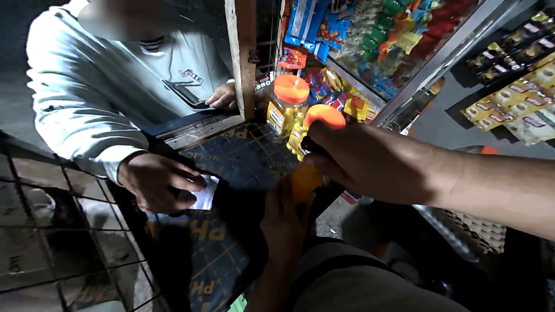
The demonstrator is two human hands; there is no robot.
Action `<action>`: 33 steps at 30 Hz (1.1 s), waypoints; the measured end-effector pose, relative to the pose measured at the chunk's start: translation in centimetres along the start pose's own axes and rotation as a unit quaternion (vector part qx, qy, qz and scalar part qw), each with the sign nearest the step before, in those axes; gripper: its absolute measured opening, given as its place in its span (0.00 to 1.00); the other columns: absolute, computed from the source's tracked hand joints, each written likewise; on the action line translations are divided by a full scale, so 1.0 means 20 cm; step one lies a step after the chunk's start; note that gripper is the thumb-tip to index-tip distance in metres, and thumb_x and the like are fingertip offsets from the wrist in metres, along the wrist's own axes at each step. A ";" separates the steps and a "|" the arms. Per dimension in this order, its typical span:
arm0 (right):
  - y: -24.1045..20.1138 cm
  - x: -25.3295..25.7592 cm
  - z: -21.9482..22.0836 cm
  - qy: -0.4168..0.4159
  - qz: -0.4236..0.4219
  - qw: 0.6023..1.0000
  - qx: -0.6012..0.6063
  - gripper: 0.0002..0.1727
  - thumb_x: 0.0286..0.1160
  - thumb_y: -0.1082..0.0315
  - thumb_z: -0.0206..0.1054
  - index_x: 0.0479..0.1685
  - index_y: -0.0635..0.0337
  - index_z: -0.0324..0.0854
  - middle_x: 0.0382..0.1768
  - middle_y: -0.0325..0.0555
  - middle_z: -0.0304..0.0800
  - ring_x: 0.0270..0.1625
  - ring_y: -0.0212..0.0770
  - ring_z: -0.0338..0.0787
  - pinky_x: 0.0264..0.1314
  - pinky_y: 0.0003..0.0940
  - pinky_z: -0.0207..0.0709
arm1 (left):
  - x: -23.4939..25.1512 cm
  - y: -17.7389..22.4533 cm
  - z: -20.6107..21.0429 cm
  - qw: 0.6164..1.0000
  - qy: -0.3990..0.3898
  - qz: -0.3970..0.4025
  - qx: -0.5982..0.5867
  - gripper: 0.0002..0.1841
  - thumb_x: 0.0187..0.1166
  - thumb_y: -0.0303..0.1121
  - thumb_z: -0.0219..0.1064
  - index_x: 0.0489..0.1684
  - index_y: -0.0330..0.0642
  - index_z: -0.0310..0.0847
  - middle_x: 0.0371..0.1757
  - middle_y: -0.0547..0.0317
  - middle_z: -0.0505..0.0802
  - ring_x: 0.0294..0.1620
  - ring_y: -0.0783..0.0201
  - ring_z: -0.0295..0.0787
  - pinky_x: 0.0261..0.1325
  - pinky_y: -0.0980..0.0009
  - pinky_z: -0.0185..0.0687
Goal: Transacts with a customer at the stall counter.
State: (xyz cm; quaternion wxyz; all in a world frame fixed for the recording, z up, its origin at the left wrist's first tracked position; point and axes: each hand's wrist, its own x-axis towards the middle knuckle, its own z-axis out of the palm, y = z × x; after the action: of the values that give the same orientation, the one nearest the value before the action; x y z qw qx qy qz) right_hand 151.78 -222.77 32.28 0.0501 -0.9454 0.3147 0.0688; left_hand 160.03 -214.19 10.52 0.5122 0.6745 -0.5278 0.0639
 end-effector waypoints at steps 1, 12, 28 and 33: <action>0.00 0.00 0.01 0.014 0.001 1.000 0.009 0.14 0.90 0.52 0.57 0.53 0.52 0.74 0.20 0.34 0.75 0.21 0.36 0.82 0.20 0.34 0.76 | 0.00 0.00 0.00 1.000 0.000 0.002 0.003 0.30 0.72 0.47 0.75 0.61 0.25 0.84 0.54 0.31 0.90 0.47 0.47 0.93 0.44 0.63 0.88; 0.16 -0.03 0.08 0.180 -0.038 0.965 0.189 0.12 0.90 0.57 0.57 0.52 0.57 0.78 0.21 0.32 0.77 0.20 0.24 0.77 0.21 0.22 0.72 | 0.02 0.00 0.00 0.999 -0.014 -0.003 0.031 0.33 0.69 0.48 0.77 0.60 0.23 0.84 0.53 0.29 0.89 0.45 0.45 0.92 0.42 0.60 0.88; 0.39 -0.09 1.14 0.168 0.078 0.937 0.295 0.23 0.87 0.56 0.59 0.69 0.65 0.81 0.64 0.60 0.88 0.51 0.55 0.94 0.48 0.54 0.88 | 0.05 -0.07 0.00 0.998 -0.029 0.003 0.051 0.37 0.71 0.52 0.76 0.58 0.18 0.81 0.57 0.23 0.86 0.56 0.44 0.89 0.60 0.63 0.85; 0.40 -0.17 1.11 0.164 -0.001 0.973 0.165 0.21 0.63 0.72 0.69 0.59 0.70 0.84 0.47 0.62 0.92 0.35 0.59 0.94 0.30 0.57 0.86 | 0.04 -0.09 0.00 0.999 -0.024 0.004 0.041 0.37 0.71 0.53 0.76 0.57 0.17 0.80 0.56 0.22 0.86 0.56 0.45 0.89 0.62 0.65 0.84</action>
State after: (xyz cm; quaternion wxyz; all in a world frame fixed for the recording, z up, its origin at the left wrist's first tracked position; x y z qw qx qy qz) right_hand 142.11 -224.17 10.44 0.1530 -0.9228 0.3249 -0.1399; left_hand 161.74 -214.94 9.97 0.4707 0.6945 -0.5396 0.0710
